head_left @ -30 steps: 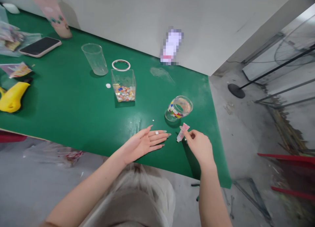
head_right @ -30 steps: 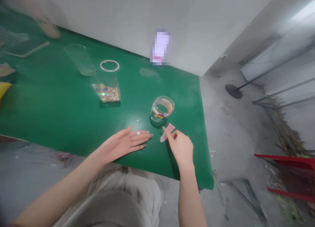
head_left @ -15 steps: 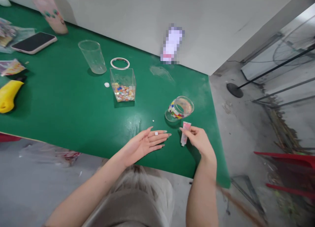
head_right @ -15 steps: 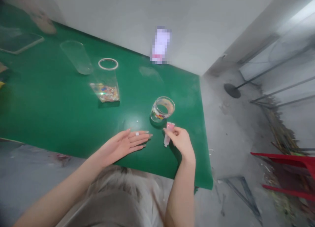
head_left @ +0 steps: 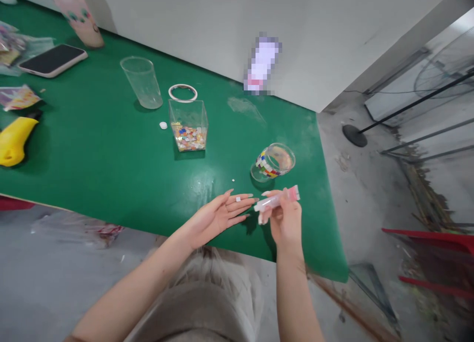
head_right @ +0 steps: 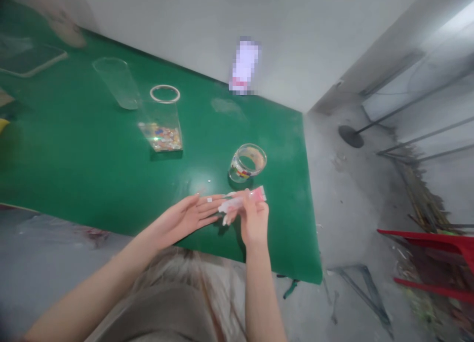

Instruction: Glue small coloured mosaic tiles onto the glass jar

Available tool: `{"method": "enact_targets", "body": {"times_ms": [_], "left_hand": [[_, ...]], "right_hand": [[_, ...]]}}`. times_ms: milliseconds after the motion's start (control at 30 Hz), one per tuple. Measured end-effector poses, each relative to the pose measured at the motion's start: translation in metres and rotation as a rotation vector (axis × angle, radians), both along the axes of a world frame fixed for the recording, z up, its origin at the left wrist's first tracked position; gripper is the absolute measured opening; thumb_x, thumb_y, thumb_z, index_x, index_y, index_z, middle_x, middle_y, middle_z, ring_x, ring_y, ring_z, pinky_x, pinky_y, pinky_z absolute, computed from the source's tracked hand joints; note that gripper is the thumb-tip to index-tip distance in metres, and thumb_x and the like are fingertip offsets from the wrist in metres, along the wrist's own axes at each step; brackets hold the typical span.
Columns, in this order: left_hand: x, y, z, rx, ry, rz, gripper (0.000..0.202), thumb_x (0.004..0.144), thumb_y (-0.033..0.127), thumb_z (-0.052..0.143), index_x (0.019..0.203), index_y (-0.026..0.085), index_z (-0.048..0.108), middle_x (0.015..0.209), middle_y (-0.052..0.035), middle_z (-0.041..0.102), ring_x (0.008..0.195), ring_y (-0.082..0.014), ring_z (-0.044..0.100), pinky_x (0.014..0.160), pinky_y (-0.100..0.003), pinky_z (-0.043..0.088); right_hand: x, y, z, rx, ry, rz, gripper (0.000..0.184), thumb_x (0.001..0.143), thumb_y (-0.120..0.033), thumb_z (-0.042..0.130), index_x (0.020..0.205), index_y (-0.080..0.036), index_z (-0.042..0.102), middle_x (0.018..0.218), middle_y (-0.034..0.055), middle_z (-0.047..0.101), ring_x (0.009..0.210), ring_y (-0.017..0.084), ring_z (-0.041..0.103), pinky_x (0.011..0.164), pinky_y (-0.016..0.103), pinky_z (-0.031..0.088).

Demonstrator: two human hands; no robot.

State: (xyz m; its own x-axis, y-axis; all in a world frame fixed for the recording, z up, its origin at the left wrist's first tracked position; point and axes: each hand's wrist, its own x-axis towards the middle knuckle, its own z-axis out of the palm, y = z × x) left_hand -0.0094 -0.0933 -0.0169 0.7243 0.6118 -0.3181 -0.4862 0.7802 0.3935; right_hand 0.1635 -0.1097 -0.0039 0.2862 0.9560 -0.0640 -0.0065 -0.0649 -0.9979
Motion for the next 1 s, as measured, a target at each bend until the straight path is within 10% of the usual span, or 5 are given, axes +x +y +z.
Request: {"method": "enact_targets", "body": {"times_ms": [300,1000], "left_hand": [[0.003,0.001,-0.002,-0.039,-0.007,0.042,0.042,0.099,0.035,0.035,0.115,0.009,0.064,0.118,-0.0147,0.067,0.119,-0.0246,0.056,0.111,-0.043,0.029],[0.004,0.003,-0.001,-0.124,0.011,0.023,0.043,0.099,0.035,0.034,0.120,0.007,0.059,0.131,-0.0162,0.059,0.130,-0.0228,0.047,0.115,-0.038,0.024]], "right_hand": [[-0.019,0.006,-0.007,-0.070,0.295,0.159,0.037,0.065,-0.049,0.076,0.076,-0.018,0.060,0.050,-0.0035,0.061,0.037,0.010,0.052,0.034,0.020,0.042],[-0.030,0.002,-0.012,-0.006,0.002,-0.024,0.027,0.079,-0.043,0.066,0.079,-0.016,0.062,0.054,-0.0038,0.057,0.045,0.009,0.050,0.044,0.023,0.043]]}}
